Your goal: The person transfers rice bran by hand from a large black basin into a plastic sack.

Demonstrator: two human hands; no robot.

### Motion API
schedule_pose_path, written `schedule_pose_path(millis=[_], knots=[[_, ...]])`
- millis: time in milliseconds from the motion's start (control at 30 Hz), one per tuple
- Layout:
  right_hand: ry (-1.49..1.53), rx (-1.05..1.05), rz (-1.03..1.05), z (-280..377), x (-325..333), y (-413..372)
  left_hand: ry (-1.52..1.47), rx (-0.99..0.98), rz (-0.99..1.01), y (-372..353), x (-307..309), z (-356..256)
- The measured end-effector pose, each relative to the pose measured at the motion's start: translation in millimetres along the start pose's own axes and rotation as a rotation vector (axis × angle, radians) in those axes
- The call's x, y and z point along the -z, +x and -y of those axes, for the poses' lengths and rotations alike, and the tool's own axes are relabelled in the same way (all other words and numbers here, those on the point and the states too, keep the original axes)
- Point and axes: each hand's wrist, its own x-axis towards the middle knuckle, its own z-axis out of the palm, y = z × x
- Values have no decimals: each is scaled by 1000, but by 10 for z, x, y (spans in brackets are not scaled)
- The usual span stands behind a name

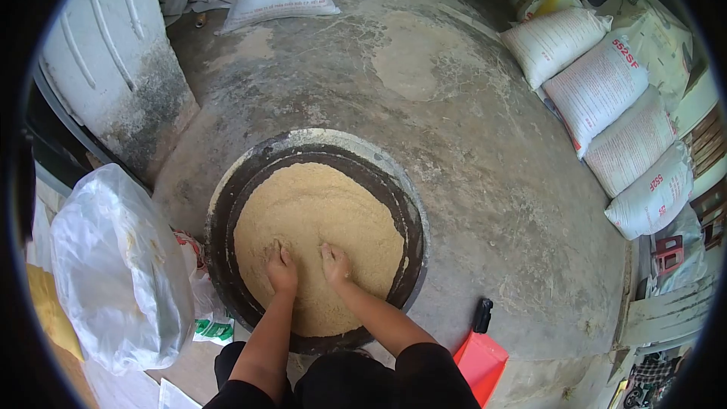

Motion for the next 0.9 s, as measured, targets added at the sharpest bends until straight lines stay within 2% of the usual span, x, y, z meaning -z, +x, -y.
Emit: schedule_pose_path(millis=[33, 67, 133, 200, 267, 300, 367, 400, 433, 467, 533, 633, 733, 900], knots=[[35, -22, 3, 42, -70, -14, -162, 64, 95, 7, 45, -105], [68, -44, 7, 77, -133, -21, -168, 60, 95, 2, 65, -186], [87, -46, -7, 94, -265, -13, -302, 178, 123, -14, 82, -272], [117, -62, -12, 83, -423, -56, -371, 163, 85, 12, -132, -18], [342, -18, -57, 46, -521, -26, -451, 151, 40, 54, -289, 117], [339, -14, -49, 51, -537, -9, -440, 203, 50, 67, -306, 99], [443, -171, -126, 60, -581, 13, -424, 260, 49, 43, -312, 85], [443, -167, -115, 118, -583, 1, -552, 311, 35, 17, -292, -28], [510, -281, -213, 198, -567, -27, -680, 361, 20, -3, -254, -137], [574, -397, -311, 274, -537, -56, -679, 363, 8, -14, -195, -222], [629, -335, -240, 336, -443, -47, -964, 390, 67, -21, -50, -392], [743, -188, -138, 570, -369, -17, -1115, 381, 34, 26, 207, -647], [1040, -88, 98, 1356, -196, -341, -1197, 329, 10, 108, 735, -1063], [1156, 58, 352, 2603, -117, -946, -1409, 109, -116, 199, 1916, -1722]])
